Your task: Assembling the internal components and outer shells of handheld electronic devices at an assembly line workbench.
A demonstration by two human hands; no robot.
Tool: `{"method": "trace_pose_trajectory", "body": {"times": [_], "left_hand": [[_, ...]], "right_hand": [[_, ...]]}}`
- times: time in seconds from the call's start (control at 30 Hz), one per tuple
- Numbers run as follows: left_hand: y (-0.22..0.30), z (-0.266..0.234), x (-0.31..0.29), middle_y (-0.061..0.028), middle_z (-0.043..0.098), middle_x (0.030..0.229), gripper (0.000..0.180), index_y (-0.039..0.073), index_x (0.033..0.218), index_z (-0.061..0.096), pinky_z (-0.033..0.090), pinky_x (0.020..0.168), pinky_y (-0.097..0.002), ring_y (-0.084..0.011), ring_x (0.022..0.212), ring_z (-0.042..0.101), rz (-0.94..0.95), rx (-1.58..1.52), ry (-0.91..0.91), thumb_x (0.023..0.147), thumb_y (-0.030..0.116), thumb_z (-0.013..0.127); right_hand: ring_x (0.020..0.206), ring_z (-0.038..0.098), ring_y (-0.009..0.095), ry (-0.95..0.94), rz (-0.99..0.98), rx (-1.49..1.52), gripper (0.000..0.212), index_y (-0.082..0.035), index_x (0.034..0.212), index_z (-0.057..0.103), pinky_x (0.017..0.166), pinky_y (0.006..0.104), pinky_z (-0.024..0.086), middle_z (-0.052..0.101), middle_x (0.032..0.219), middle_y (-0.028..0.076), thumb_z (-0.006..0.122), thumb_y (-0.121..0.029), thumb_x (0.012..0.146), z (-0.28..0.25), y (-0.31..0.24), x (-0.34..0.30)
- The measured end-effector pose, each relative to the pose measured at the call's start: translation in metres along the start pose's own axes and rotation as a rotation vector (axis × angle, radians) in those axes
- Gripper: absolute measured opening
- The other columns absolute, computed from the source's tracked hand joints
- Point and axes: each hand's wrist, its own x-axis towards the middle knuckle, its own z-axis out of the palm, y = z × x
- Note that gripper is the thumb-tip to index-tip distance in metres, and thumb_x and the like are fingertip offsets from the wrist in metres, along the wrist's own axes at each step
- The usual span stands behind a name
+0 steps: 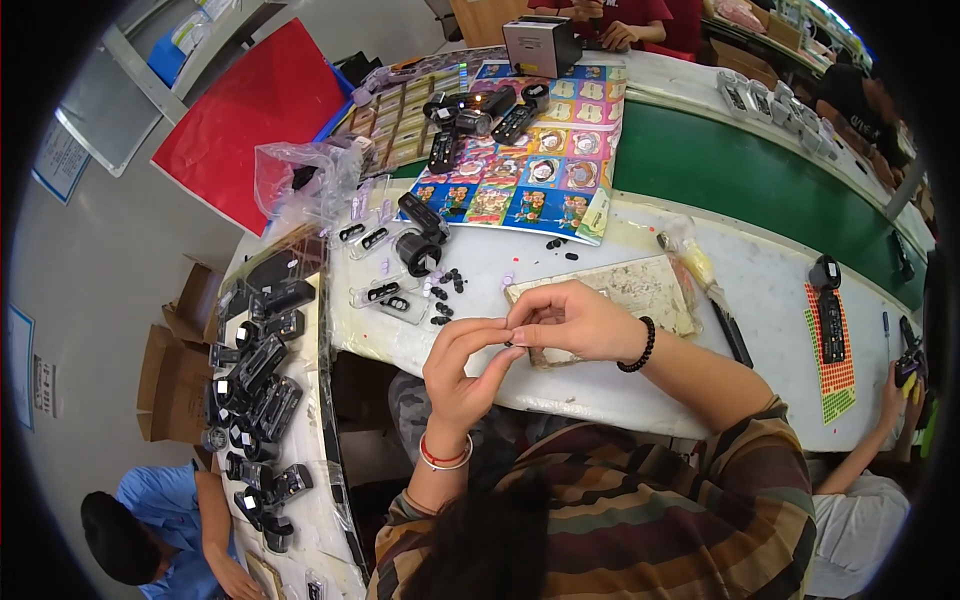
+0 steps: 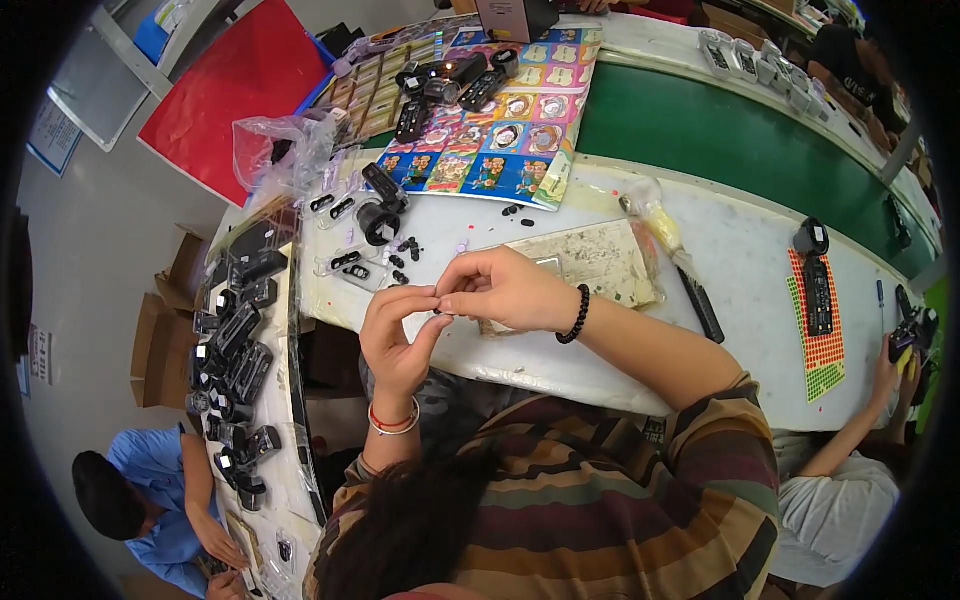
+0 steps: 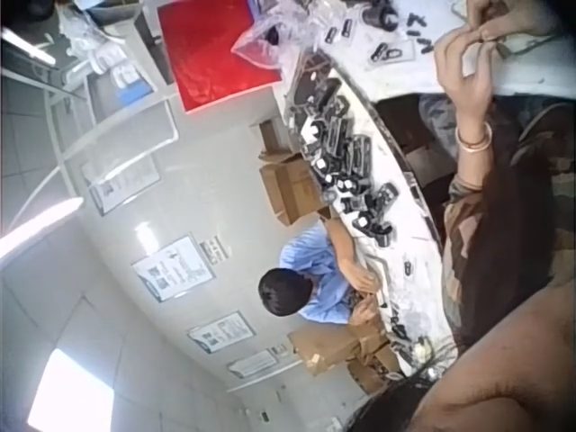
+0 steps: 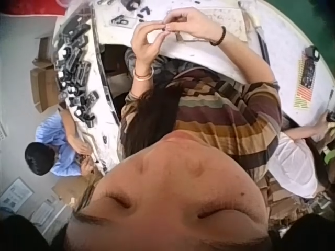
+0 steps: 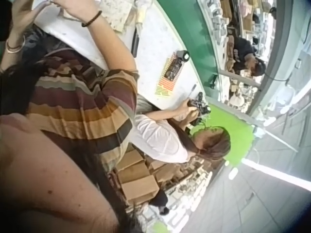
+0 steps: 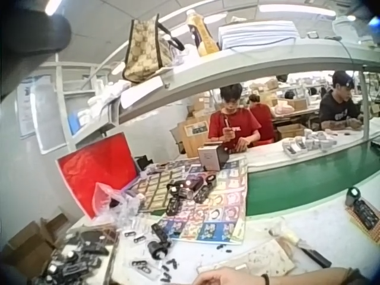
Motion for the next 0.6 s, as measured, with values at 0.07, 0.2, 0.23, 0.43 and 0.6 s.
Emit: {"method": "trace_pose_trajectory", "body": {"times": [0.07,0.2,0.23,0.43,0.6], "left_hand": [[-0.002,0.0,-0.002,-0.0104,0.063,0.095,0.027,0.003,0.09,0.066,0.049,0.076,-0.0291,-0.0213,0.087,0.062,-0.027,-0.042,0.004,0.065,-0.002,0.077],[-0.002,0.001,-0.003,-0.0105,0.061,0.096,0.026,0.002,0.089,0.066,0.048,0.08,-0.0289,-0.0204,0.089,0.06,-0.092,-0.153,0.004,0.066,-0.004,0.076],[-0.001,-0.001,-0.002,-0.0105,0.061,0.096,0.026,0.002,0.089,0.066,0.048,0.08,-0.0289,-0.0204,0.089,0.06,-0.092,-0.153,0.005,0.066,-0.004,0.076],[-0.006,-0.01,-0.006,-0.0107,0.059,0.098,0.023,0.0,0.09,0.065,0.047,0.082,-0.0292,-0.0196,0.092,0.058,-0.185,-0.293,-0.076,0.07,-0.008,0.071],[-0.01,-0.009,-0.015,-0.0115,0.058,0.099,0.023,0.0,0.089,0.065,0.046,0.083,-0.0285,-0.0191,0.091,0.057,-0.207,-0.406,-0.065,0.069,-0.011,0.07]], "right_hand": [[0.08,0.056,0.008,-0.002,0.0,0.008,0.018,0.002,0.099,0.061,0.073,0.0235,0.047,0.061,0.088,0.003,0.064,-0.01,0.086,0.002,0.0,0.0],[0.085,0.057,0.009,-0.024,-0.003,0.002,0.017,0.002,0.098,0.061,0.078,0.0239,0.048,0.062,0.091,0.004,0.064,-0.01,0.086,0.001,-0.001,0.0],[0.085,0.057,0.009,-0.024,-0.002,0.001,0.017,0.002,0.098,0.061,0.078,0.0239,0.048,0.062,0.091,0.004,0.064,-0.01,0.086,0.001,-0.001,0.0],[0.084,0.057,0.009,-0.012,-0.003,-0.065,0.015,0.002,0.098,0.061,0.079,0.0249,0.048,0.062,0.091,0.004,0.062,-0.008,0.086,0.003,0.002,0.001],[0.08,0.057,0.01,-0.021,-0.023,-0.172,0.016,-0.001,0.098,0.061,0.073,0.0265,0.047,0.062,0.087,0.003,0.062,-0.012,0.087,0.008,0.004,-0.002]]}}
